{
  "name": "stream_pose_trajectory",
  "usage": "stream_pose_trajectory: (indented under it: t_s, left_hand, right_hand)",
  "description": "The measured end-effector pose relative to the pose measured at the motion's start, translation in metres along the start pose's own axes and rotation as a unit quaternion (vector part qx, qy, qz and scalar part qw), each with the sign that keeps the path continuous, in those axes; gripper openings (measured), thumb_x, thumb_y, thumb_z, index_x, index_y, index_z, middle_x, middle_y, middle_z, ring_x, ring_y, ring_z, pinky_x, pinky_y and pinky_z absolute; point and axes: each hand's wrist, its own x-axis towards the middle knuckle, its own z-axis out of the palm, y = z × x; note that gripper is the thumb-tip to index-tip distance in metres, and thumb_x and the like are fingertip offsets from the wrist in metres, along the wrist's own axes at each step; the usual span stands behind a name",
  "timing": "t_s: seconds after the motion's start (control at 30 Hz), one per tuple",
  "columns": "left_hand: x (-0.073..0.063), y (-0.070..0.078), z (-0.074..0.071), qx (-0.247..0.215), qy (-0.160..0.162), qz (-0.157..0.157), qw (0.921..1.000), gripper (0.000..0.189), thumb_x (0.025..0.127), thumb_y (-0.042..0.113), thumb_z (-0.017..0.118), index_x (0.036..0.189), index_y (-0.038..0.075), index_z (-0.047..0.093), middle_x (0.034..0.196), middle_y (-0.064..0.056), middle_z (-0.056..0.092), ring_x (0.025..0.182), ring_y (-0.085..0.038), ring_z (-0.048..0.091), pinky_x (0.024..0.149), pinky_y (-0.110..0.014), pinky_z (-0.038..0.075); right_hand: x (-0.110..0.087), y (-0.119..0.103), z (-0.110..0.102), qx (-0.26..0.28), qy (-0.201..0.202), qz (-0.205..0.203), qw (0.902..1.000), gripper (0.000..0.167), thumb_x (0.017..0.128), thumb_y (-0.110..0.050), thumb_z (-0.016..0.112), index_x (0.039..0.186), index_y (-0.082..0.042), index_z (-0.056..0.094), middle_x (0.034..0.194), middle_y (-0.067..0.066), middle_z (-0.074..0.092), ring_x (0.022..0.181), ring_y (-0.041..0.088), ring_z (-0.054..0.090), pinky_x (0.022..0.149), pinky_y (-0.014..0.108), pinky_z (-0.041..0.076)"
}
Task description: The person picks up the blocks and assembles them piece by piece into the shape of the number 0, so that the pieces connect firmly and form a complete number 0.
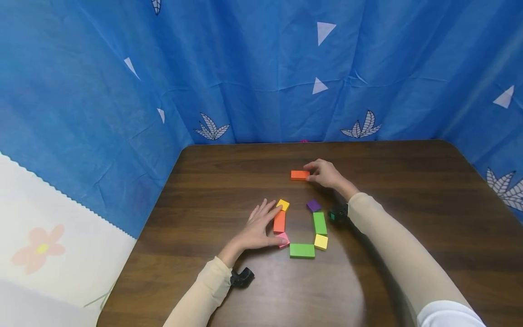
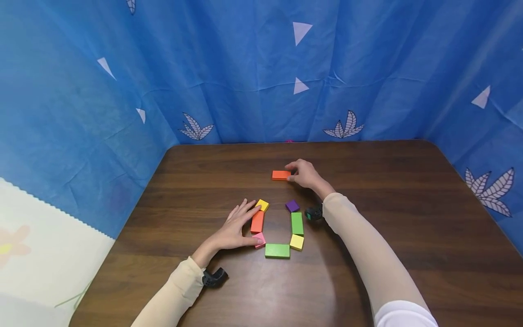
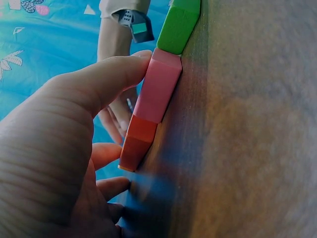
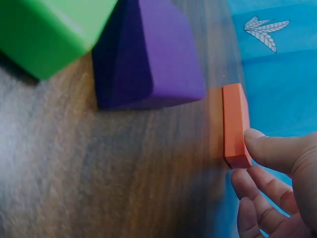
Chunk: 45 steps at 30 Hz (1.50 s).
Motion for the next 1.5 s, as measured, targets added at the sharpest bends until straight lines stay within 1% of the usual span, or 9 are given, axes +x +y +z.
stream_pose_trajectory:
  t_s: [0.13,0.3,0.43,0.6,0.7,0.87,1.0,1.17,1.5]
  left_hand:
    - [0.000,0.001,0.000,-0.005,-0.004,-0.003,1.0000,0.096,0.076,0.053,0.074,0.154,0.018,0.031,0.164,-0.007,0.019,0.153,-0.029,0.003,0.122,-0.053,0.005]
    - [0.000,0.000,0.001,-0.003,-0.008,-0.011,0.9999,0.097,0.076,0.054,0.074,0.155,0.019,0.030,0.164,-0.005,0.017,0.153,-0.027,0.001,0.122,-0.052,0.004]
    - [0.000,-0.001,0.001,-0.004,-0.004,-0.008,0.9999,0.097,0.076,0.054,0.074,0.154,0.019,0.030,0.164,-0.005,0.018,0.153,-0.028,0.002,0.122,-0.052,0.004]
    - [0.001,-0.001,0.000,0.000,0.000,-0.006,1.0000,0.097,0.076,0.054,0.074,0.154,0.018,0.030,0.164,-0.006,0.019,0.153,-0.028,0.003,0.122,-0.052,0.005]
    - [0.001,0.000,0.000,0.001,0.000,-0.006,1.0000,0.097,0.076,0.054,0.074,0.154,0.018,0.031,0.163,-0.007,0.020,0.153,-0.029,0.004,0.122,-0.051,0.005]
    - [0.000,0.001,-0.001,0.000,-0.003,-0.010,0.9999,0.097,0.075,0.054,0.074,0.154,0.019,0.031,0.164,-0.006,0.019,0.153,-0.028,0.003,0.122,-0.052,0.005]
    - [0.000,0.002,-0.002,0.001,-0.008,-0.012,0.9999,0.097,0.076,0.054,0.074,0.154,0.019,0.030,0.164,-0.006,0.018,0.153,-0.028,0.003,0.122,-0.052,0.004]
    - [0.000,0.001,-0.003,0.001,-0.007,-0.010,0.9999,0.096,0.076,0.055,0.073,0.154,0.019,0.030,0.164,-0.007,0.019,0.153,-0.029,0.002,0.122,-0.052,0.004]
    - [-0.001,0.000,-0.001,-0.003,-0.004,-0.001,1.0000,0.096,0.077,0.053,0.074,0.154,0.017,0.030,0.163,-0.008,0.019,0.153,-0.031,0.003,0.122,-0.054,0.005]
  right_hand:
    - [0.000,0.002,0.003,-0.009,0.003,0.002,1.0000,0.035,0.090,-0.008,0.069,0.125,-0.002,0.065,0.121,0.020,0.058,0.097,0.031,0.059,0.079,0.038,0.053]
    - [0.001,0.002,0.005,-0.017,0.006,0.000,0.9998,0.033,0.090,-0.007,0.068,0.122,0.000,0.066,0.118,0.020,0.060,0.095,0.030,0.059,0.078,0.037,0.053]
    - [0.002,0.002,0.005,-0.019,0.000,0.003,0.9998,0.032,0.090,-0.008,0.068,0.121,-0.001,0.066,0.117,0.019,0.061,0.094,0.029,0.057,0.078,0.036,0.053]
    - [0.000,0.003,0.003,-0.020,-0.008,-0.005,0.9997,0.031,0.091,-0.009,0.067,0.121,-0.001,0.065,0.117,0.019,0.063,0.096,0.029,0.057,0.084,0.040,0.053]
    - [-0.004,0.003,0.002,-0.020,-0.006,-0.014,0.9997,0.031,0.092,-0.010,0.067,0.121,-0.001,0.065,0.116,0.019,0.063,0.098,0.030,0.058,0.089,0.045,0.052]
    - [-0.012,0.003,0.004,-0.012,-0.018,-0.006,0.9997,0.032,0.092,-0.012,0.066,0.123,-0.005,0.064,0.115,0.016,0.063,0.098,0.029,0.056,0.090,0.044,0.052]
    - [-0.021,0.000,0.005,-0.008,-0.035,-0.011,0.9993,0.032,0.091,-0.014,0.068,0.122,-0.007,0.066,0.113,0.013,0.064,0.096,0.027,0.057,0.088,0.041,0.053]
    - [-0.031,-0.005,0.006,-0.005,-0.054,-0.027,0.9982,0.030,0.090,-0.014,0.069,0.119,-0.006,0.067,0.110,0.013,0.065,0.092,0.024,0.057,0.083,0.038,0.053]
    - [-0.039,-0.009,0.011,-0.019,-0.078,-0.036,0.9961,0.028,0.089,-0.012,0.070,0.117,-0.006,0.068,0.111,0.012,0.065,0.088,0.022,0.058,0.082,0.036,0.054]
